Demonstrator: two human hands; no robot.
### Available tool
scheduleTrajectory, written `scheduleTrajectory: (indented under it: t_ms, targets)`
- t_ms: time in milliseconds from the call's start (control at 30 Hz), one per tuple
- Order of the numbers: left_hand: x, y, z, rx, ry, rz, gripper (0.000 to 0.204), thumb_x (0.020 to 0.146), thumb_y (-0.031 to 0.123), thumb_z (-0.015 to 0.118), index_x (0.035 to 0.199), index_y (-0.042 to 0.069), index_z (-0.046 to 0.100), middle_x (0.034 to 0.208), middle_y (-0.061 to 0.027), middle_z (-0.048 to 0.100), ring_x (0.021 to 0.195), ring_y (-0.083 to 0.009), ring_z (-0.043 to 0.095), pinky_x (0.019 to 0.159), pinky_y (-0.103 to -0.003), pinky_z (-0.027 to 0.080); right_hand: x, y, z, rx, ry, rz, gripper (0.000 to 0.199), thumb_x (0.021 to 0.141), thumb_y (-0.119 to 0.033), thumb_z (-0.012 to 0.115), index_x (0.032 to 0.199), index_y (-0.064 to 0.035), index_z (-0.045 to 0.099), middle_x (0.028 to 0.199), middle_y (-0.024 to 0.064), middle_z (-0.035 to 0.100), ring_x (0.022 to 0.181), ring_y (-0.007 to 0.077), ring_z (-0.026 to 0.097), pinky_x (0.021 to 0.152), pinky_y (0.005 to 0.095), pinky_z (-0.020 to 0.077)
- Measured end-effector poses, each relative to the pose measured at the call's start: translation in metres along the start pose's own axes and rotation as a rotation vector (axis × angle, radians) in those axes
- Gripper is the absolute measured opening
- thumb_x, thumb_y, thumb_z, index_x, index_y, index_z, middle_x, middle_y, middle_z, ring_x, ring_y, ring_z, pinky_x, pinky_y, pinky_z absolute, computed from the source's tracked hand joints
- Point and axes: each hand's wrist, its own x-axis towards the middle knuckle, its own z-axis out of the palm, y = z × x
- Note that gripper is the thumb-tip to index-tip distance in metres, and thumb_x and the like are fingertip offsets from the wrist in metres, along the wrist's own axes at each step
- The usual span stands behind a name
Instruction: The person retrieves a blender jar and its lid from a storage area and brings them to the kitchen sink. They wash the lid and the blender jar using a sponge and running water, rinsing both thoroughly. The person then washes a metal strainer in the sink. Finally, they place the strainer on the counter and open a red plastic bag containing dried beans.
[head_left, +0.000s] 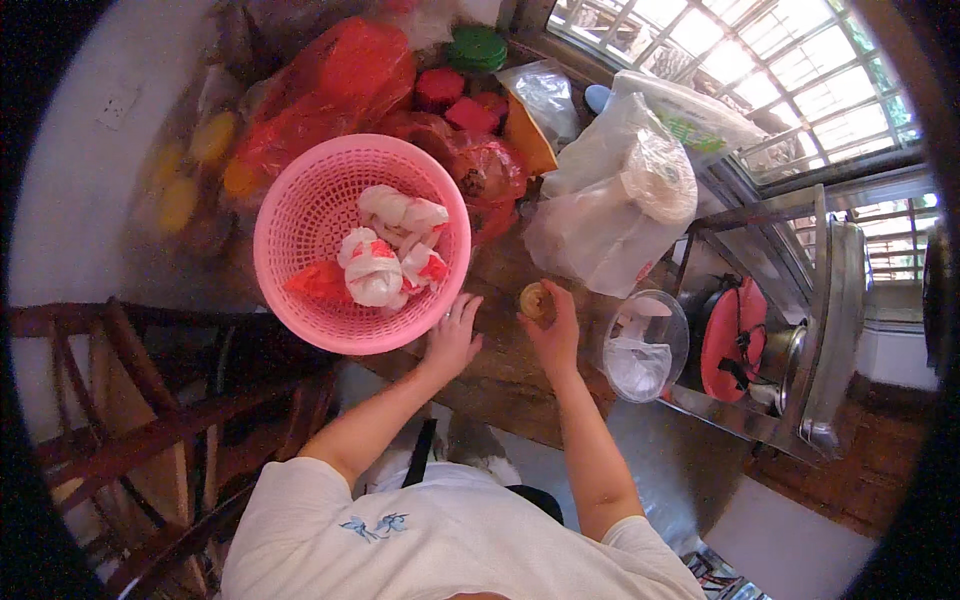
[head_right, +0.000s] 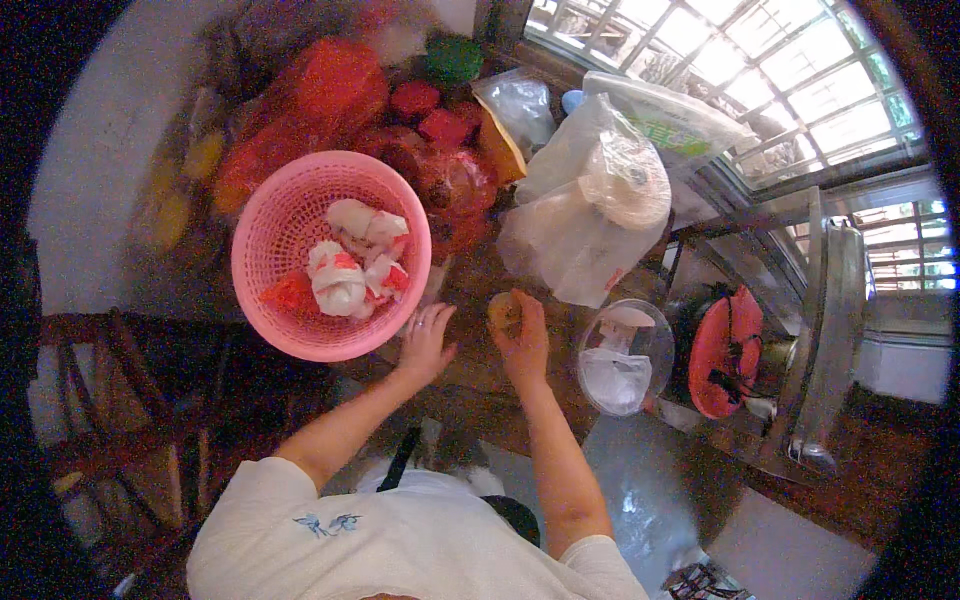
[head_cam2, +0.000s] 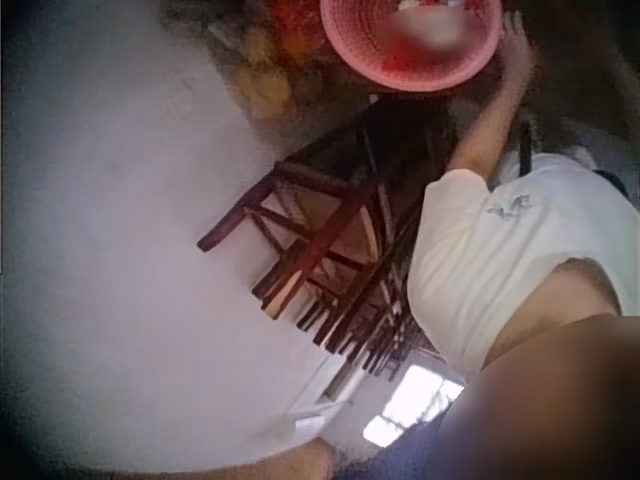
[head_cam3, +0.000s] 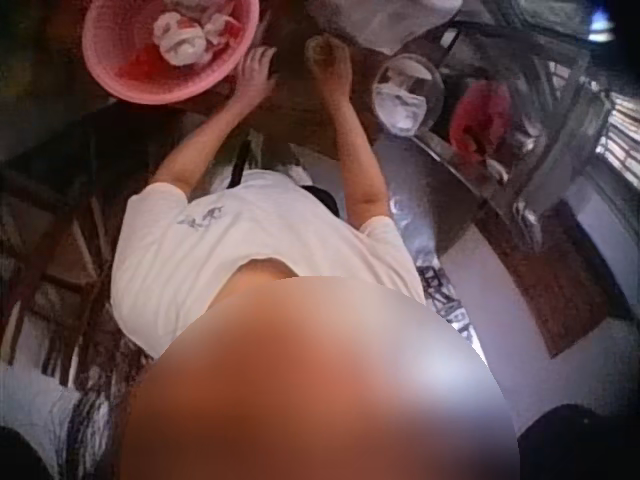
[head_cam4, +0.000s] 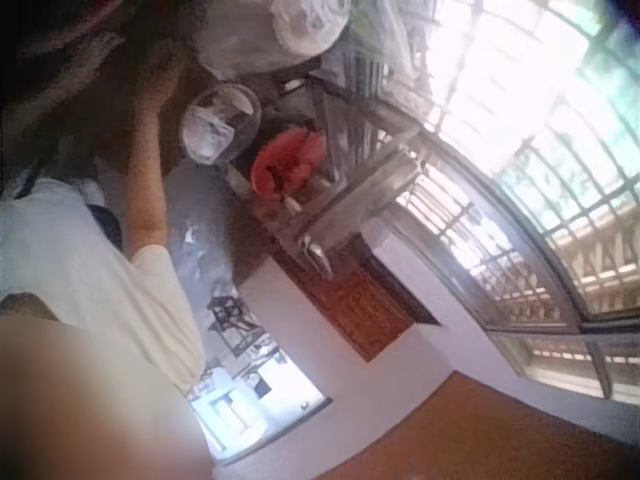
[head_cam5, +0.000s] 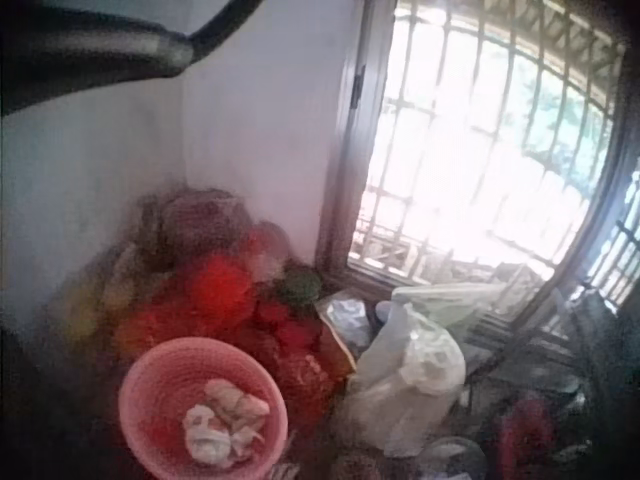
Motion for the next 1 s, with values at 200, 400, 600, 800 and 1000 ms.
scheduleTrajectory:
  t_ms: [200, 400, 600, 800, 1000]
  targets:
    - [-0.007, 0.021, 0.0, -0.582, 0.005, -0.314, 0.074, 0.074, 0.0, 0.067, 0.135, 0.006, 0.025, 0.128, -0.0164, 0.04, 0.109, -0.0292, 0.054, 0.089, -0.042, 0.045, 0.006, -0.023, 0.032, 0.047, -0.045, -0.019, 0.063, 0.067, -0.005, 0.076, 0.124, -0.0083, 0.049, 0.12, 0.0124, 0.053, 0.11, 0.0328, 0.053, 0.092, 0.038, 0.0457]
    - [-0.012, 0.013, 0.015, -0.686, 0.043, -0.334, 0.072, 0.075, -0.001, 0.064, 0.134, 0.006, 0.023, 0.127, -0.0173, 0.04, 0.102, -0.0249, 0.058, 0.086, -0.041, 0.047, 0.017, -0.04, 0.021, 0.075, 0.019, 0.017, 0.058, 0.07, -0.006, 0.074, 0.123, -0.007, 0.051, 0.118, 0.015, 0.054, 0.11, 0.0338, 0.052, 0.093, 0.0386, 0.0445]
    - [-0.033, 0.018, 0.015, -0.64, 0.039, -0.315, 0.058, 0.077, 0.001, 0.063, 0.127, 0.005, 0.032, 0.12, -0.0149, 0.043, 0.099, -0.0249, 0.058, 0.084, -0.039, 0.047, 0.054, -0.074, -0.051, -0.036, 0.428, -0.087, 0.043, 0.073, -0.01, 0.074, 0.112, -0.003, 0.058, 0.104, 0.0118, 0.057, 0.097, 0.0259, 0.054, 0.084, 0.037, 0.0448]
    - [-0.038, 0.042, 0.001, -0.626, -0.023, -0.215, 0.044, 0.078, 0.002, 0.063, 0.117, 0.005, 0.044, 0.115, -0.0126, 0.043, 0.097, -0.0251, 0.058, 0.084, -0.037, 0.048, 0.1, -0.056, 0.006, 0.097, 0.738, 0.025, 0.054, 0.073, -0.022, 0.079, 0.116, -0.002, 0.054, 0.099, 0.0071, 0.055, 0.088, 0.0204, 0.054, 0.082, 0.0338, 0.0451]
    - [-0.059, 0.043, -0.012, -0.716, -0.061, -0.215, 0.033, 0.082, -0.002, 0.058, 0.114, 0.004, 0.048, 0.113, -0.0108, 0.046, 0.099, -0.0225, 0.058, 0.082, -0.032, 0.049, 0.119, -0.055, 0.014, -0.093, 0.744, 0.043, 0.04, 0.069, -0.022, 0.079, 0.099, -0.0019, 0.061, 0.094, 0.01, 0.058, 0.082, 0.021, 0.058, 0.074, 0.034, 0.0469]
